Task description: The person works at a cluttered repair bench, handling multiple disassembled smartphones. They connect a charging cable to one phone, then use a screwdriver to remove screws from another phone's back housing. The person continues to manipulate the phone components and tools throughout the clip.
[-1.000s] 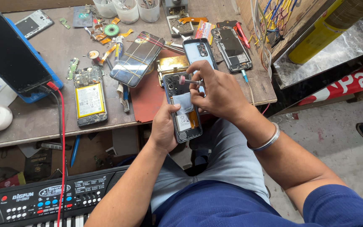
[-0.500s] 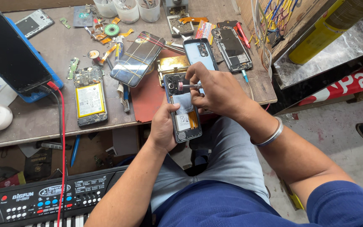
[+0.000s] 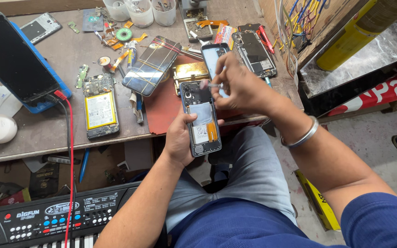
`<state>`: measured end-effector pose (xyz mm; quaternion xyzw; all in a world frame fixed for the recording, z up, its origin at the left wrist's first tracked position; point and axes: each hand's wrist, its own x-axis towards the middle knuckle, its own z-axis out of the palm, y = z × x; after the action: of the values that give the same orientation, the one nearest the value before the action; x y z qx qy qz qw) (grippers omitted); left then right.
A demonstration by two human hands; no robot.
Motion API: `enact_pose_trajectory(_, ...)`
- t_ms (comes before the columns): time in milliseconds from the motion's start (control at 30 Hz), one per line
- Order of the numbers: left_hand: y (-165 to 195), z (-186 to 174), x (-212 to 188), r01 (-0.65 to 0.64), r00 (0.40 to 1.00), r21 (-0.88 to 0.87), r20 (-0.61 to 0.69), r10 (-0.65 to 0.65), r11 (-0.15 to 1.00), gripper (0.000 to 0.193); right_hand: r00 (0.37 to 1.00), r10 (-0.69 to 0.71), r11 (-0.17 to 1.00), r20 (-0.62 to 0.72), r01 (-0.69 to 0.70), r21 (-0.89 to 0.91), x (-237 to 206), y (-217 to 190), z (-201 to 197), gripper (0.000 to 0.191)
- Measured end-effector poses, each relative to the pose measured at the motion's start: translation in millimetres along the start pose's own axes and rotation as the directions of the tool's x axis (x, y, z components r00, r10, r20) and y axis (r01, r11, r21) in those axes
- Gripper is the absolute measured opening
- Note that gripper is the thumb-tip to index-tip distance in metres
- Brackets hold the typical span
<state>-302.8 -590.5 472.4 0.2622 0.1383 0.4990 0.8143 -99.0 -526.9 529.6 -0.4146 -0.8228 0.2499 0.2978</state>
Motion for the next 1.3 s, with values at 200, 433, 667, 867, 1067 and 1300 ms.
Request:
enact_pose_trajectory(200, 4, 2, 1, -0.029, 0.999, 0.013, 0.04, 0.028, 1.0, 0.066, 0.974, 0.218, 0.971, -0.069, -0.209, 0.112, 11, 25, -27, 0.053)
enact_pose_trajectory(433, 5, 2, 2, -0.012, 0.998, -0.029, 0.057, 0.013, 1.0, 0.068, 0.983, 0.178, 0.972, -0.045, -0.168, 0.167, 9, 41, -30, 0.048)
enact_pose_trajectory(667, 6, 2, 1, 0.009, 0.997, -0.068, 0.073, -0.004, 0.998, 0.07, 0.975, 0.19, 0.843, -0.113, -0.103, 0.529, 1, 24, -34, 0.047)
enact_pose_trajectory(867, 8, 3, 0, 0.012, 0.993, -0.079, 0.116, -0.002, 0.997, 0.07, 0.891, 0.077, 0.625, -0.447, 0.306, 0.718, -14, -15, 11, 0.063)
enact_pose_trajectory(1067, 5, 0, -3, 0.031, 0.998, -0.087, 0.056, -0.026, 0.996, 0.062, 0.868, -0.15, 0.747, -0.473, 0.413, 0.52, -12, -35, 56, 0.061)
enact_pose_trajectory(1300, 8, -4, -4, 0.055, 0.997, -0.011, -0.052, -0.056, 0.998, 0.06, 0.879, -0.208, 0.81, -0.43, 0.401, 0.428, -8, -34, 67, 0.062)
